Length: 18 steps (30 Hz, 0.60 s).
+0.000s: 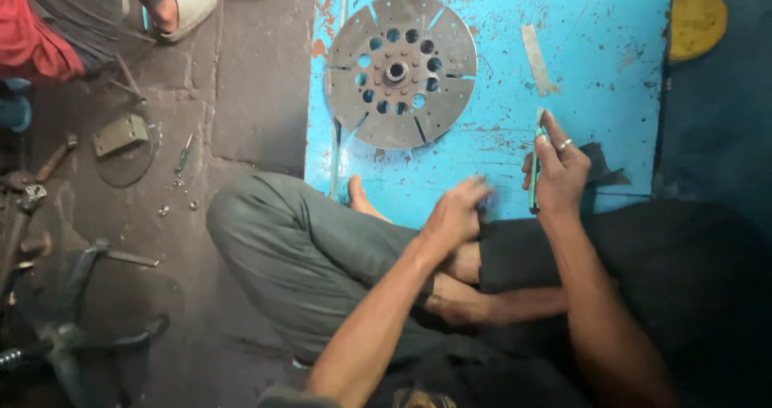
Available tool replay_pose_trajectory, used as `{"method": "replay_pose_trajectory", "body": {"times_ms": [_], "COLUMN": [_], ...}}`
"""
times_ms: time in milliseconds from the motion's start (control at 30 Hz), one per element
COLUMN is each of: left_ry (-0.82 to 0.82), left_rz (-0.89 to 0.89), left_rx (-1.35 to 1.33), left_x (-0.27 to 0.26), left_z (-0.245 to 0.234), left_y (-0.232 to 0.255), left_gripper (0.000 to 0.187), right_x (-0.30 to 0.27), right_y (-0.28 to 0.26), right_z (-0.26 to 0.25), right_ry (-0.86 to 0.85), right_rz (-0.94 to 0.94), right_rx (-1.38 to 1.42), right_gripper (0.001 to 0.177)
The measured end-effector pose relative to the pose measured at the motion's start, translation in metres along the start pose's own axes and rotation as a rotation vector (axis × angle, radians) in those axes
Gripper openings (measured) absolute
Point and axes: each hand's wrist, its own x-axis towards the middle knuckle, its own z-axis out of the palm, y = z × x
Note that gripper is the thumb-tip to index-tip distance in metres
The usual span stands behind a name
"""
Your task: The person sits on the floor and scrubs a circular metal part with multiple holes using a small blue cloth. They systematically wipe the surface and edges of the part, occasionally rotating it to access different areas.
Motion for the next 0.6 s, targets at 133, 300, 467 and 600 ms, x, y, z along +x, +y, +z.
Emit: {"method": "replay_pose_trajectory", "body": {"times_ms": [133, 300, 467, 600], "left_ry": [0.18, 0.343, 0.007, 0.293], "left_rz": [-0.037, 0.068, 0.12, -0.38], "left_rx": [0.0, 0.227, 0.118, -0.139], "left_x": [0.031, 0.129, 0.075, 0.003], "left_z": [-0.02, -0.047, -0.02, -0.003], "left_y": [0.002, -0.034, -0.022, -0.006], "left_gripper": [0.044, 0.04, 0.049, 0.036], "right_x": [-0.001, 0.001, 0.005, 0.0], "right_y": [0.005, 0.003, -0.001, 0.013], "right_z": [-0.002, 0.008, 0.003, 0.004], "right_ry": [-0.006, -0.022, 0.04, -0.019], "right_rz": [0.013, 0.0, 0.042, 0.013], "right_rx": [0.042, 0.002, -0.013, -0.018], "right_gripper": [0.046, 0.045, 0.046, 0.045]}}
